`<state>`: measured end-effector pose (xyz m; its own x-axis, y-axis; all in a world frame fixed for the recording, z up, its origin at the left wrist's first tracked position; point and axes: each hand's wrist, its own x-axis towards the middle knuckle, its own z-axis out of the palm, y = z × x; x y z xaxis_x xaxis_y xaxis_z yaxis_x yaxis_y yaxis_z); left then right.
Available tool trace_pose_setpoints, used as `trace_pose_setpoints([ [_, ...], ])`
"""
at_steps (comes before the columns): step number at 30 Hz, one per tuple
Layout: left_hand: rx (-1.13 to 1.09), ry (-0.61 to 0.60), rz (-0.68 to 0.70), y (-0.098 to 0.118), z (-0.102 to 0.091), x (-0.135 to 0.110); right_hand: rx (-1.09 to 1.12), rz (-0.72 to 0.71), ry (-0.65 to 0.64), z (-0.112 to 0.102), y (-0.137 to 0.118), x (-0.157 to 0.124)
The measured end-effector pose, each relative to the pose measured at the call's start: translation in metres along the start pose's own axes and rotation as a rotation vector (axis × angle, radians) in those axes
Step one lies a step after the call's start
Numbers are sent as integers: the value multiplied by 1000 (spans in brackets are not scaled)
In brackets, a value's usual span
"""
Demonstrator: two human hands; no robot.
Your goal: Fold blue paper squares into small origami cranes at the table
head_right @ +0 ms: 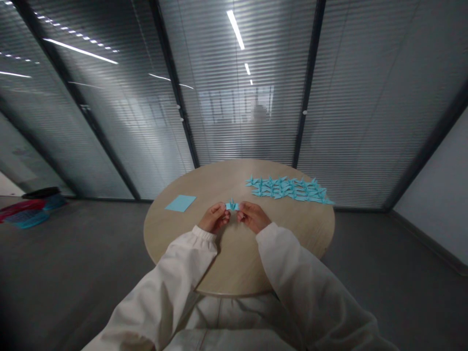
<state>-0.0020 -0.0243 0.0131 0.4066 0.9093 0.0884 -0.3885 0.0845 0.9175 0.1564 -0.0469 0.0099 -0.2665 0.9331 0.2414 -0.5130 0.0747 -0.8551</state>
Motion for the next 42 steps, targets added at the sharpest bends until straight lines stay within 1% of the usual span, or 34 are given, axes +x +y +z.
trace_pose_setpoints([
  [6,-12,39,43,-3,-4,2,-13,-29,38,1,-2,0],
  [12,-3,7,20,-3,-5,2,43,-58,43,-4,0,1],
  [17,-24,-1,20,0,-4,2,99,-49,44,-7,2,3],
  [22,-55,-35,17,3,-2,1,143,-89,6,-8,4,4],
  [25,-65,-49,22,2,-1,0,136,-88,2,-9,4,4],
  [28,-27,-34,20,2,-1,1,62,-78,37,-9,4,5],
  [32,57,48,-6,3,-1,2,-161,-83,145,-11,6,8],
  [35,156,73,-34,4,0,2,-287,-83,210,-12,7,9],
  [38,249,81,-35,3,0,1,-372,-94,208,-11,7,9],
  [42,296,89,-18,1,-1,3,-469,-64,174,-9,6,9],
])
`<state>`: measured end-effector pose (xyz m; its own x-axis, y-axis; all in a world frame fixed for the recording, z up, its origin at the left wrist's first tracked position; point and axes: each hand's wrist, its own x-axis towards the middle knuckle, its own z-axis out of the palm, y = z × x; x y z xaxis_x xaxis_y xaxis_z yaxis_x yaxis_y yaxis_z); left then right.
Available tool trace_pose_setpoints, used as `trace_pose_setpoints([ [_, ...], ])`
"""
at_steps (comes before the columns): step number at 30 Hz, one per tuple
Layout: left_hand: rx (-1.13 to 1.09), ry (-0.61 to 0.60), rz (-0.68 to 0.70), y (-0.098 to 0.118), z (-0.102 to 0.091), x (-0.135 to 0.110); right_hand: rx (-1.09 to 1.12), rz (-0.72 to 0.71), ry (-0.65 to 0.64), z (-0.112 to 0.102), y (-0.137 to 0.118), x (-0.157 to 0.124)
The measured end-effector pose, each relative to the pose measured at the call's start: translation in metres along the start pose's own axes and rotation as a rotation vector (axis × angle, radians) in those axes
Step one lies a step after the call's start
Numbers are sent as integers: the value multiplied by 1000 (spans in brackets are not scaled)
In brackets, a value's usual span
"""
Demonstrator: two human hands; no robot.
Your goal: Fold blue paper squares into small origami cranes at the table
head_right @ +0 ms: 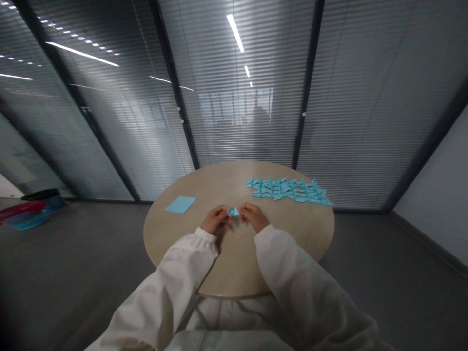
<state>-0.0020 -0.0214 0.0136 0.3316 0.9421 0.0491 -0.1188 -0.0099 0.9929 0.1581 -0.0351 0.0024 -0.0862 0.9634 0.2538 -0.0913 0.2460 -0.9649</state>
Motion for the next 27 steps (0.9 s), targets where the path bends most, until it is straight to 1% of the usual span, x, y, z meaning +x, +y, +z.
trace_pose_setpoints([
  [4,63,-16,2,-2,-1,3,-81,-11,-56,1,3,1],
  [7,55,-27,6,-4,-2,5,-53,-8,-89,0,7,1],
  [9,21,-42,6,-6,-3,5,42,32,-102,1,6,1],
  [12,-48,-70,-1,-7,-4,4,249,92,-144,4,2,-2],
  [14,-89,-88,-12,-7,-5,4,358,104,-179,6,-1,-5],
  [16,-118,-103,-31,-7,-4,2,422,106,-192,7,-3,-6],
  [20,-183,-130,-50,-5,-2,0,487,109,-174,6,-2,-6],
  [27,-320,-126,-22,-2,-1,-2,523,74,-131,3,-2,-6],
])
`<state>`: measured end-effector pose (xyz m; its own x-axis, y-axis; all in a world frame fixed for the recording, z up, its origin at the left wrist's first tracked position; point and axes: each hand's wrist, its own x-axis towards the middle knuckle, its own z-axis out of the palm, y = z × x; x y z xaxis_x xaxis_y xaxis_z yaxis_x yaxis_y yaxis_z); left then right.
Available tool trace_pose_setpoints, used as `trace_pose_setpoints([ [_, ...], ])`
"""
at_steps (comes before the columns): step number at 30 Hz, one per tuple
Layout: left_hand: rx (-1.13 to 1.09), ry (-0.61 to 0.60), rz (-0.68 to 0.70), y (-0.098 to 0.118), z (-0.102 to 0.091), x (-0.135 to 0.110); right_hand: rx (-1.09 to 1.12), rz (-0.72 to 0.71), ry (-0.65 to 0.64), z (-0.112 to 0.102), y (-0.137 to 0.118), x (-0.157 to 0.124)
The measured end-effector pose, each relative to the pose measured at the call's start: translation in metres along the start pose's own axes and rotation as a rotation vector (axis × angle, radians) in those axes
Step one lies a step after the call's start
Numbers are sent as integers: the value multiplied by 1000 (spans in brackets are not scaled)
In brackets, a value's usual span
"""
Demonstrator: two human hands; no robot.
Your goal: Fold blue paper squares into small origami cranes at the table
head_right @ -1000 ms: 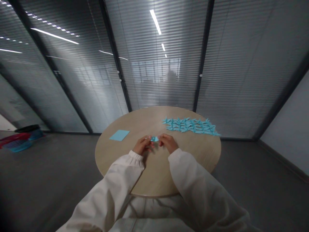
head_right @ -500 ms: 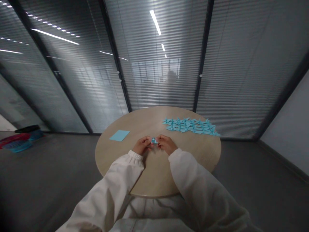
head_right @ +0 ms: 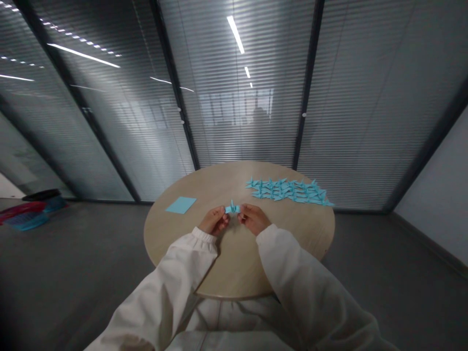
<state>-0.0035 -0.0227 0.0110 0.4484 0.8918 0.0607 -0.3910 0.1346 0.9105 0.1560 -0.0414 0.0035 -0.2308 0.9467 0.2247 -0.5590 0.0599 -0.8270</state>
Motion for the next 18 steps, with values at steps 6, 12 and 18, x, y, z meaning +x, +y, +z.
trace_pose_setpoints([
  [6,-61,37,35,4,-2,0,18,-2,-11,-4,0,1],
  [12,-57,51,39,3,-2,-1,56,-54,70,-8,2,3],
  [18,-19,28,59,1,-2,-1,29,-69,61,-6,0,3],
])
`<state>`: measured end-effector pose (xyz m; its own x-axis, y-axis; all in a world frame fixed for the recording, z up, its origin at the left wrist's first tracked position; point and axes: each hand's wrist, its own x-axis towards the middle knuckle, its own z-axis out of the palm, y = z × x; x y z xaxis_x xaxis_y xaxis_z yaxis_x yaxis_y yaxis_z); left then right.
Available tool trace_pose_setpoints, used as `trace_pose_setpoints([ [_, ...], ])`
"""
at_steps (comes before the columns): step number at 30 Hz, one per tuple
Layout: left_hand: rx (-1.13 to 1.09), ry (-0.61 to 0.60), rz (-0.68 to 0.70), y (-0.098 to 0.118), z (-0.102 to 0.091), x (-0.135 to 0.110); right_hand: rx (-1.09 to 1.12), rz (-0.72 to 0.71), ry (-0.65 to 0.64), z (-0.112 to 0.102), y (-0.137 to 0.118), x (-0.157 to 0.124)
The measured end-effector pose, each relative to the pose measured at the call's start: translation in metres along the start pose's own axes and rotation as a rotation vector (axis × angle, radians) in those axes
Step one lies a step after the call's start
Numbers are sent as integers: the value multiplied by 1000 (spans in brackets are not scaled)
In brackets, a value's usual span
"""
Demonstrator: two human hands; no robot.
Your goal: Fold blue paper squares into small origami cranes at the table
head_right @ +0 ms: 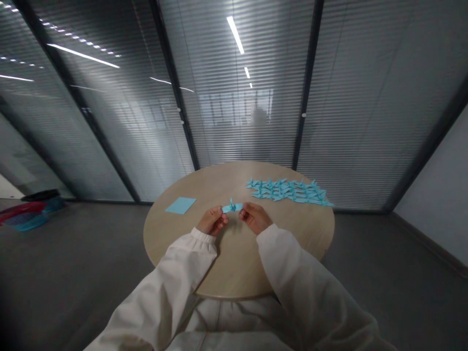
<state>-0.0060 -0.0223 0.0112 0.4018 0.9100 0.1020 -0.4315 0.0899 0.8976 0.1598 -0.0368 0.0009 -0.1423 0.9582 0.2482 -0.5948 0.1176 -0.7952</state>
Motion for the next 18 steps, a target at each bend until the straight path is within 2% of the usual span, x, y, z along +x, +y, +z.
trace_pose_setpoints([
  [7,126,-5,6,5,4,-1,37,47,70,-1,-5,4],
  [10,177,34,51,7,6,-2,-46,139,91,-4,-2,6],
  [13,207,8,63,6,8,-1,-158,218,54,-5,4,6],
  [16,234,-23,60,3,8,1,-206,237,23,-6,8,6],
  [18,250,-11,49,1,8,2,-244,219,47,-6,7,7],
])
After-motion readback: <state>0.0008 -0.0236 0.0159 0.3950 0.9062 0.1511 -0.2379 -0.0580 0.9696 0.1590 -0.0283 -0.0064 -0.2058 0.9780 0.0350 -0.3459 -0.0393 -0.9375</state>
